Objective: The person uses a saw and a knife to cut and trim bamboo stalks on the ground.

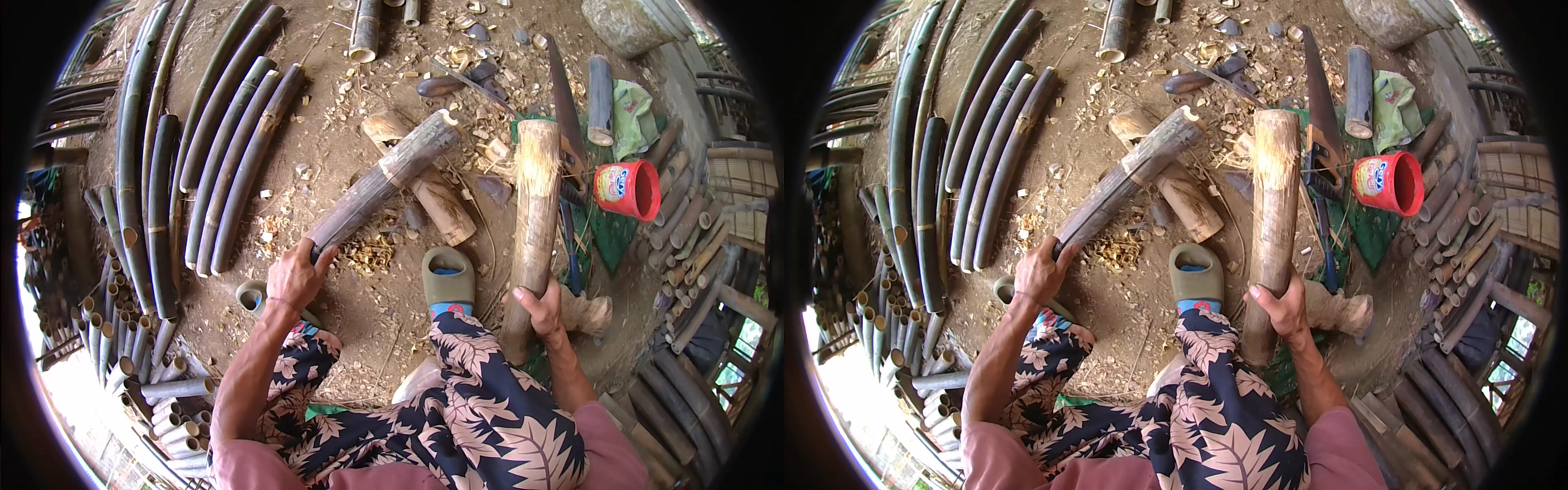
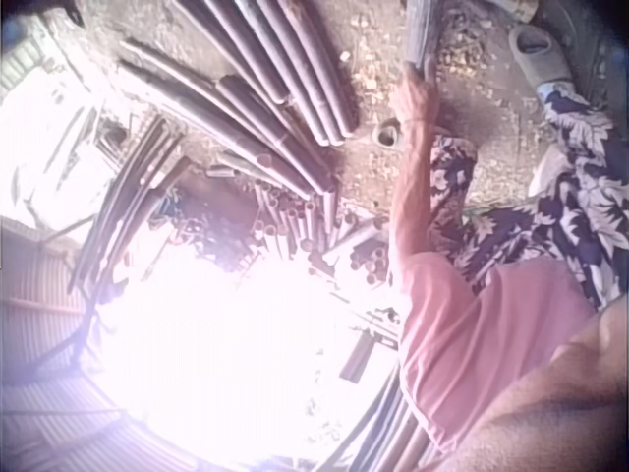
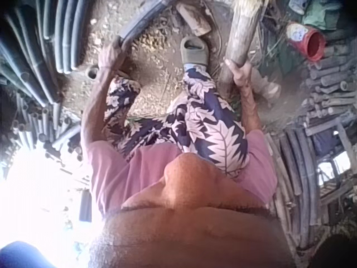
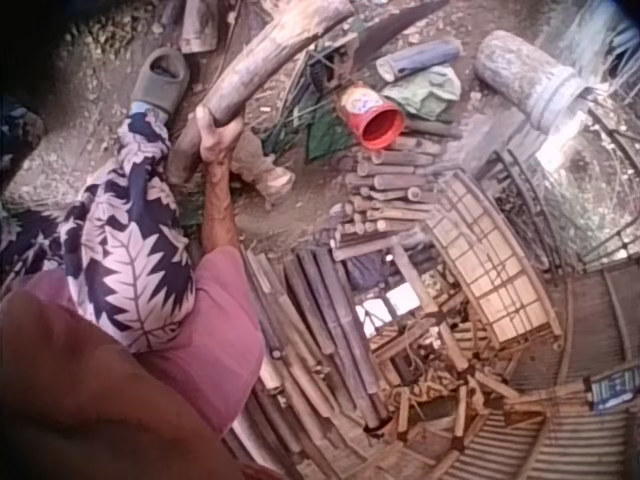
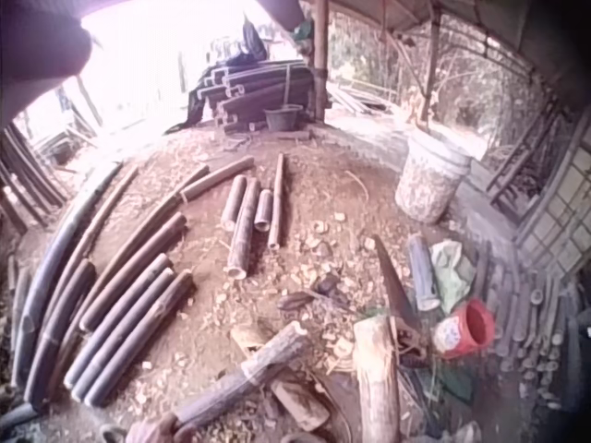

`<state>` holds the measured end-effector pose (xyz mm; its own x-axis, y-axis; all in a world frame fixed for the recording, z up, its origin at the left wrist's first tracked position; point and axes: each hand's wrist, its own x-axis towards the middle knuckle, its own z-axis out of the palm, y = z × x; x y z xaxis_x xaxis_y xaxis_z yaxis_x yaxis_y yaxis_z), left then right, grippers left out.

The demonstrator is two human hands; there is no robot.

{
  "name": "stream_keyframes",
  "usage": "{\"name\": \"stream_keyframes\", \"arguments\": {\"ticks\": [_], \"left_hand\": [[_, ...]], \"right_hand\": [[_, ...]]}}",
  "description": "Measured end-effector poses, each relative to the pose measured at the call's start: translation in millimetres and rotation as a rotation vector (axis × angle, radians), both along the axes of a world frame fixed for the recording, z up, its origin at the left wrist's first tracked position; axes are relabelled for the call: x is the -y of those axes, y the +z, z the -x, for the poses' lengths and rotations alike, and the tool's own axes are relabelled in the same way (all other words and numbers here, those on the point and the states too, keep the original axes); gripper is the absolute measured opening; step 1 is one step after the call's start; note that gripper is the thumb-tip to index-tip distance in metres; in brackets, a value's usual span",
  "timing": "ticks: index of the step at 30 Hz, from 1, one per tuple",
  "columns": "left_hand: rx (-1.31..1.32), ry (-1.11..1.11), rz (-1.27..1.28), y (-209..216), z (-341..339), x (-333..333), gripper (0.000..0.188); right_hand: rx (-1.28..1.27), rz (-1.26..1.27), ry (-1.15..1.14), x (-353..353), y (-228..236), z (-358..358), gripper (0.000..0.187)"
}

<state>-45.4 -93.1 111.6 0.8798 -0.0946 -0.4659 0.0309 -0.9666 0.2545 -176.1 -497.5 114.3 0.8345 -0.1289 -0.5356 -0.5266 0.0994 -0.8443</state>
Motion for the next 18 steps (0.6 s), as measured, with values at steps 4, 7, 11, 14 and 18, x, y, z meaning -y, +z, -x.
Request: {"name": "stream_keyframes", "arguments": {"ticks": [4, 7, 11, 14, 18], "left_hand": [[0.061, -0.023, 0.016, -4.0, 2.8, -1.9, 0.054], [0.025, -0.008, 0.003, -2.4, -0.2, 0.6, 0.051], [0.034, -0.006, 0.016, -5.6, -0.6, -1.3, 0.05], [0.052, -0.019, 0.02, -6.3, -0.7, -1.9, 0.05], [0.072, -0.033, 0.023, -7.8, 1.5, -2.2, 0.046]], "right_hand": [[-0.008, 0.025, -0.005, 0.0, 0.6, -0.6, 0.049], [-0.021, 0.005, -0.014, 2.7, -2.4, 1.1, 0.048], [-0.015, -0.004, -0.015, 1.7, -2.4, 0.0, 0.047], [-0.013, 0.0, -0.012, 1.8, -4.9, 1.6, 0.047], [-0.017, 0.009, -0.004, 1.2, -5.3, 0.8, 0.049]]}}
